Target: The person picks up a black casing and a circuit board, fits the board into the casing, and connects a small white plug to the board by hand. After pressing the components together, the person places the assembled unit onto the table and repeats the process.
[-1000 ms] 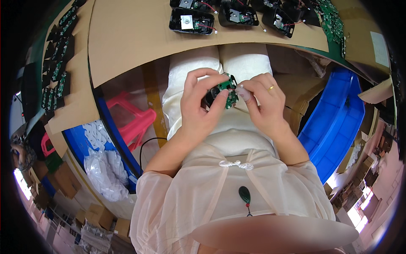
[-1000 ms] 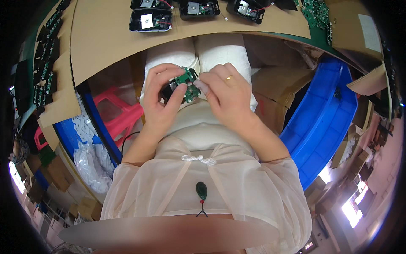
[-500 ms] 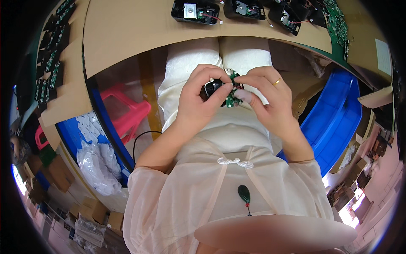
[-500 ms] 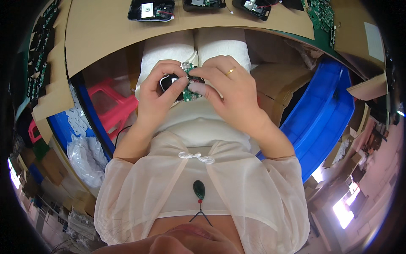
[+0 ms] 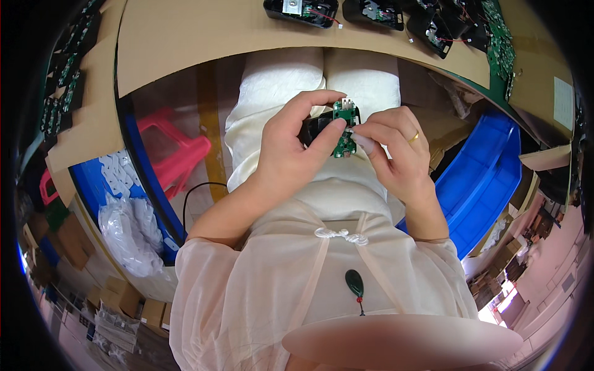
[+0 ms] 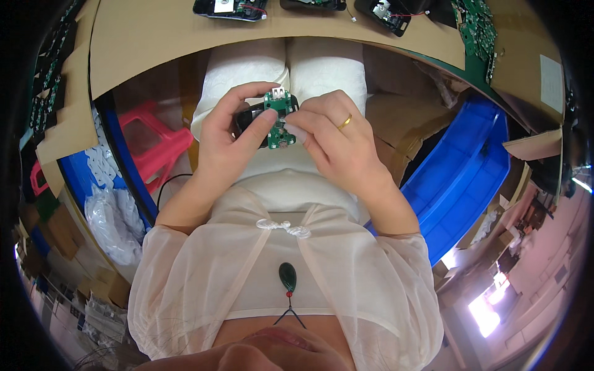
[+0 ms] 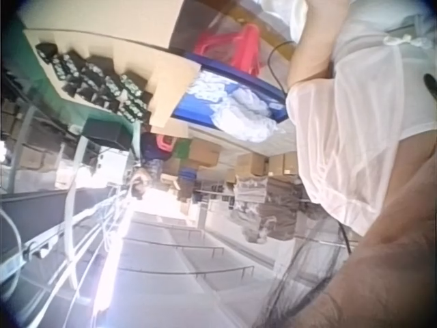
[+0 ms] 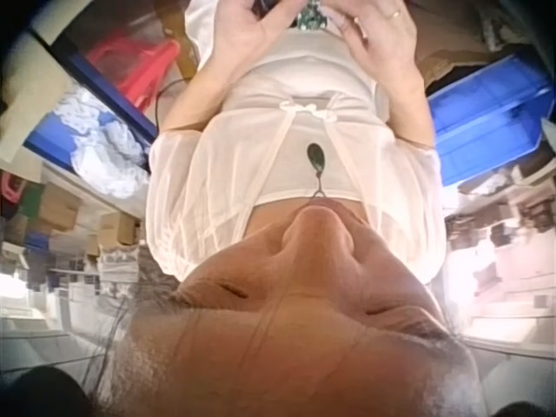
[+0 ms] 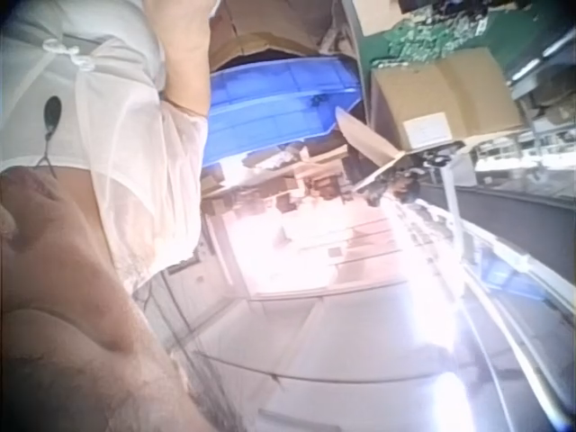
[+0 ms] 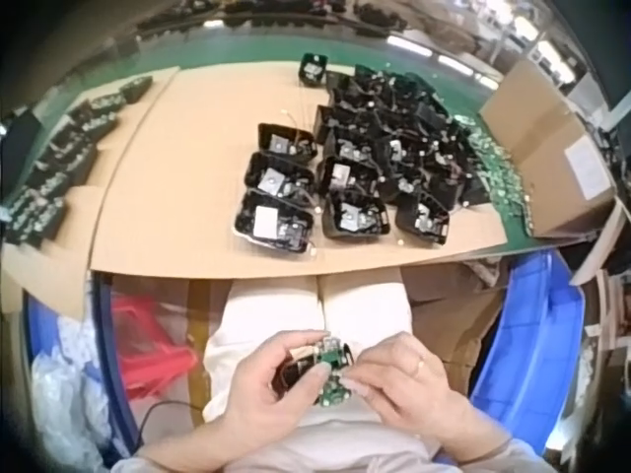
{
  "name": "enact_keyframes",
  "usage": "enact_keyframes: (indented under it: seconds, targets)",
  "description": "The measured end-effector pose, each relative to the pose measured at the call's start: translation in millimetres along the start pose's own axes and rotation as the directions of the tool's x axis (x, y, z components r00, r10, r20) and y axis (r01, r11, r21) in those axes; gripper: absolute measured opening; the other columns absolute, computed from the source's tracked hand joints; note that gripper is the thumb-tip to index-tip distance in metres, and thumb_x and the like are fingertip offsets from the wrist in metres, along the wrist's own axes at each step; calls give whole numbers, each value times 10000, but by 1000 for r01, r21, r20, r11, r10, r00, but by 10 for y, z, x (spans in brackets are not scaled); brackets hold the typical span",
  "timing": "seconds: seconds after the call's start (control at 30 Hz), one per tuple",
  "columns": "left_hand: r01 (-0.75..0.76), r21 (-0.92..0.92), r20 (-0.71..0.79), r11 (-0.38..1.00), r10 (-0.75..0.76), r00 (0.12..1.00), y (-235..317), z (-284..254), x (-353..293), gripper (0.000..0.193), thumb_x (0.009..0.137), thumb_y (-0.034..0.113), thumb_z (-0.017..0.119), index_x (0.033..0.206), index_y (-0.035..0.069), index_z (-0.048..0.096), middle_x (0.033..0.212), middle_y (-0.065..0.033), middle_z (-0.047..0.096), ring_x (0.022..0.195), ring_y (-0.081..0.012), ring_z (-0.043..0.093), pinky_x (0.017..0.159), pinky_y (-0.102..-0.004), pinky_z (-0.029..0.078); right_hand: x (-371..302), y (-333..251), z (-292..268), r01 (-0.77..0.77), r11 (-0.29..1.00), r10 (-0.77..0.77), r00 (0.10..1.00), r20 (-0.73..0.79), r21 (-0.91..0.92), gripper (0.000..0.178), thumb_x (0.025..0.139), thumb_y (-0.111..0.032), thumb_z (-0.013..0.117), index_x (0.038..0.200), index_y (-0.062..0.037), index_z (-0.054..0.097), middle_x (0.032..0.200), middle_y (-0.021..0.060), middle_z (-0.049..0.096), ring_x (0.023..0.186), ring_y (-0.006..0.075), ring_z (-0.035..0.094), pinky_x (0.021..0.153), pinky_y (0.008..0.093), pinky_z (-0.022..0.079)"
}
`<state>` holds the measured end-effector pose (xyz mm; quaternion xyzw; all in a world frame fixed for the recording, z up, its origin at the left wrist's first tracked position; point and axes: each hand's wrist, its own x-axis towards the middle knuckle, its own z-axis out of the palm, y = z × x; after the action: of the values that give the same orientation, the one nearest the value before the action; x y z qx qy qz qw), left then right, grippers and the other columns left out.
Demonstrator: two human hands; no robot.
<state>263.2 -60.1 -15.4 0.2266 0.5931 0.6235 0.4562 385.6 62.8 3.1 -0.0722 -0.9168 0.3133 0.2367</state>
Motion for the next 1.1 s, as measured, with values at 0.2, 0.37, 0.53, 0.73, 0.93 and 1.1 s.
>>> enact_keyframes:
  seconds: [0.2, 0.37, 0.53, 0.73, 0.93, 1.1]
  targets:
    - [-149, 233, -49, 961, 165, 985, 5, 12, -11, 261, 735, 9, 599, 991, 25, 549, 888, -94, 578, 739, -183, 583, 630, -245, 458, 37, -38, -41, 64, 995, -57, 994, 91, -78, 371, 517, 66, 613, 877, -5, 561, 843, 89, 531, 716, 244, 517, 564, 322, 451]
    - [-319, 300, -45, 899, 347, 937, -35, 27, 10, 258, 726, 16, 607, 978, 34, 554, 879, -96, 575, 712, -211, 583, 615, -263, 460, 49, -48, -40, 109, 986, -94, 988, 124, -126, 390, 513, 63, 612, 893, 0, 550, 855, 85, 518, 714, 240, 510, 549, 317, 450]
    - [-284, 295, -29, 913, 305, 952, -36, 19, 3, 251, 732, 15, 602, 978, 40, 560, 872, -91, 577, 703, -196, 581, 609, -262, 456, -11, -8, 40, 132, 983, -119, 987, 104, -128, 375, 515, 39, 622, 882, 6, 549, 842, 81, 517, 707, 236, 504, 547, 309, 449]
    - [-209, 160, -78, 965, 224, 972, -68, 4, -25, 245, 759, 21, 589, 1002, 29, 559, 886, -96, 577, 737, -181, 576, 649, -255, 456, -48, 42, 78, 15, 999, -13, 999, 34, -41, 340, 686, -54, 646, 1008, -19, 542, 812, 88, 520, 657, 195, 511, 529, 254, 428]
    - [-314, 226, -79, 922, 338, 938, -135, 12, 4, 249, 786, 46, 584, 1030, 7, 553, 958, -123, 561, 797, -199, 574, 687, -261, 458, -186, -175, 207, -598, 365, 627, 725, 287, 714, 526, 857, -196, 554, 1292, -49, 297, 797, 57, 549, 552, 62, 476, 472, 176, 386]
    - [-385, 343, -25, 857, 418, 908, -159, 28, -22, 241, 804, 66, 573, 1035, 0, 553, 978, -122, 560, 808, -203, 577, 687, -267, 463, -130, -223, 293, -649, 190, 692, 621, 369, 737, 345, 881, -133, 508, 1180, -39, 363, 767, 68, 548, 483, 63, 447, 408, 178, 342]
